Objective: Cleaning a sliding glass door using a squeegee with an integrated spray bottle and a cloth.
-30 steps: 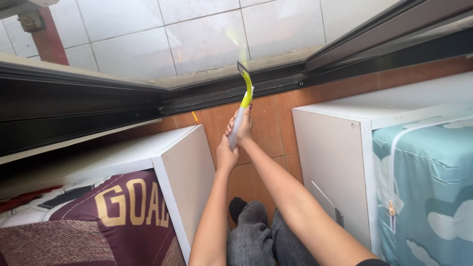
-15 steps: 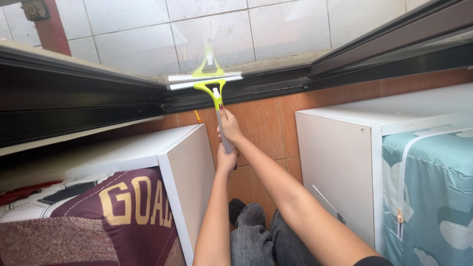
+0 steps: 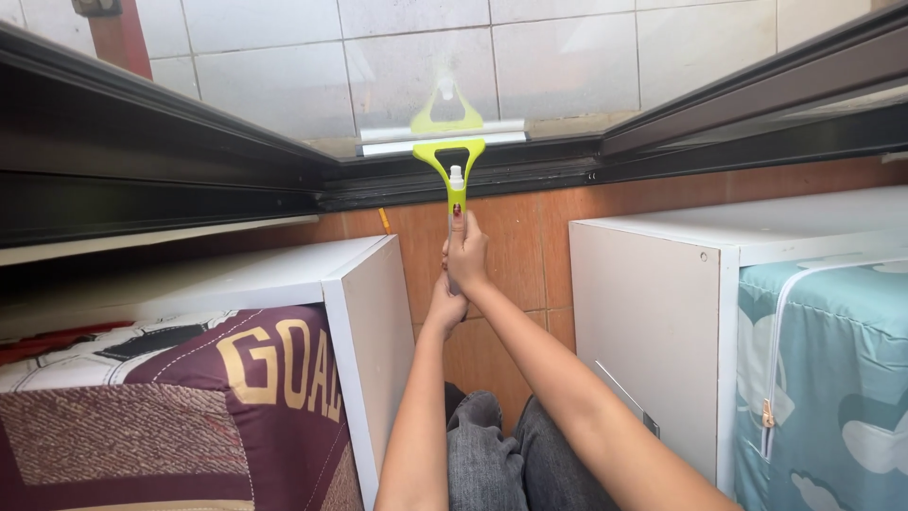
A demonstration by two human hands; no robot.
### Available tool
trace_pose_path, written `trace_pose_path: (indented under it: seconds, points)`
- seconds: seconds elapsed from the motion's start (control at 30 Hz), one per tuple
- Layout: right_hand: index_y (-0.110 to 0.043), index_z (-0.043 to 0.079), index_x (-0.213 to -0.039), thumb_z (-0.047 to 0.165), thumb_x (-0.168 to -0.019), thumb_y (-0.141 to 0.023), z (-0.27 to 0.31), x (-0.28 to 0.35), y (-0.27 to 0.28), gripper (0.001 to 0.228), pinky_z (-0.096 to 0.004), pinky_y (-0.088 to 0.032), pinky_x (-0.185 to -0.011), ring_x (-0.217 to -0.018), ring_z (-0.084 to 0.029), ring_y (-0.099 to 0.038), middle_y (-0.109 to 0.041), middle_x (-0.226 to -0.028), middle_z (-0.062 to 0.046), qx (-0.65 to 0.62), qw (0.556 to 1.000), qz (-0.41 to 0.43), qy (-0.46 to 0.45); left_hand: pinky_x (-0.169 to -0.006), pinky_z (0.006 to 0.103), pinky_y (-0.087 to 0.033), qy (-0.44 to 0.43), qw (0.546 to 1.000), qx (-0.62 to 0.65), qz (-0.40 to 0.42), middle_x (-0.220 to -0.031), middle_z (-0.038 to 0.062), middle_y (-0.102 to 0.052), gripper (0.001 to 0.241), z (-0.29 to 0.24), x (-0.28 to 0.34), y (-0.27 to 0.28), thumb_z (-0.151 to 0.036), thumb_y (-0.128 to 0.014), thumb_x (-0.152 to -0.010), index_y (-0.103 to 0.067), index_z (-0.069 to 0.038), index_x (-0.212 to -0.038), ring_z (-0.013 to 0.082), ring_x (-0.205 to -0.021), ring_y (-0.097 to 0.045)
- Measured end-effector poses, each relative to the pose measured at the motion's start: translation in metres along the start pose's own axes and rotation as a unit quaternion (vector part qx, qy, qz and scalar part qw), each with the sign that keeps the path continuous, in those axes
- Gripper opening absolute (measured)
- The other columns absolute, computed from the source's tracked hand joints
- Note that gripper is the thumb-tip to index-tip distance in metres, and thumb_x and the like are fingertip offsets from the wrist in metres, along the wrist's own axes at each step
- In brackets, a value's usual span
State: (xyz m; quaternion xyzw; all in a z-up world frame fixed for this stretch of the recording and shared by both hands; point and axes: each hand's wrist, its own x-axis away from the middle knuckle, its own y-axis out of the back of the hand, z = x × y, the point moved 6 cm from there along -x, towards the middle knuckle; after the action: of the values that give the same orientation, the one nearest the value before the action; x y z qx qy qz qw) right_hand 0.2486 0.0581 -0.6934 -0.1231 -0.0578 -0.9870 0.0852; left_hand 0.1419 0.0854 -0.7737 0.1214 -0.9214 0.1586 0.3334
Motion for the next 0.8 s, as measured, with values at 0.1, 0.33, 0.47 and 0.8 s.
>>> trace_pose_path:
  seconds: [0.1, 0.33, 0.47, 0.8]
  points:
    - [-0.048, 0.009, -0.093, 0.048, -0.109, -0.043, -0.025, -0.009, -0.013, 0.043, -0.025, -0.041, -0.037, -0.042, -0.007, -0.050, -0.049, -0.053, 0.000, -0.025, 0.999, -0.002, -0.041, -0.072, 0.0274, -0.050, -0.011, 1.000, 0.002, -0.023, -0.102, 0.000, -0.066, 0.036, 0.011, -0.013, 0.010, -0.009, -0.066, -0.093, -0.056, -0.008, -0.127, 0.0093, -0.086, -0.060]
    - [-0.054, 0.009, -0.095, 0.051, -0.105, -0.042, -0.051, -0.032, -0.017, 0.044, -0.029, -0.041, -0.034, -0.037, -0.011, -0.051, -0.050, -0.049, -0.002, 0.025, 0.993, -0.010, -0.116, -0.082, 0.0297, -0.051, -0.022, 0.999, 0.003, -0.048, -0.117, 0.002, -0.064, 0.049, 0.048, -0.052, 0.016, -0.006, -0.064, -0.094, -0.045, -0.006, -0.139, 0.0101, -0.098, -0.061]
    - [-0.052, 0.005, -0.090, 0.052, -0.106, -0.046, -0.073, -0.045, -0.016, 0.050, -0.032, -0.044, -0.035, -0.039, -0.014, -0.055, -0.052, -0.051, -0.004, 0.084, 0.989, -0.008, -0.120, -0.083, 0.0347, -0.051, 0.038, 0.997, -0.049, -0.044, -0.120, 0.008, -0.063, 0.053, 0.059, -0.059, 0.017, -0.013, -0.065, -0.096, -0.041, -0.006, -0.143, 0.0170, -0.100, -0.061]
    - [-0.052, 0.008, -0.091, 0.049, -0.105, -0.049, -0.045, 0.028, 0.031, 0.044, -0.033, -0.045, -0.035, -0.039, -0.015, -0.054, -0.052, -0.052, -0.006, 0.080, 0.987, -0.005, -0.141, -0.088, 0.0360, -0.055, 0.083, 0.988, -0.127, -0.015, -0.118, 0.013, -0.071, 0.049, 0.034, 0.039, -0.021, -0.017, -0.073, -0.090, -0.054, -0.001, -0.133, 0.0237, -0.107, -0.070]
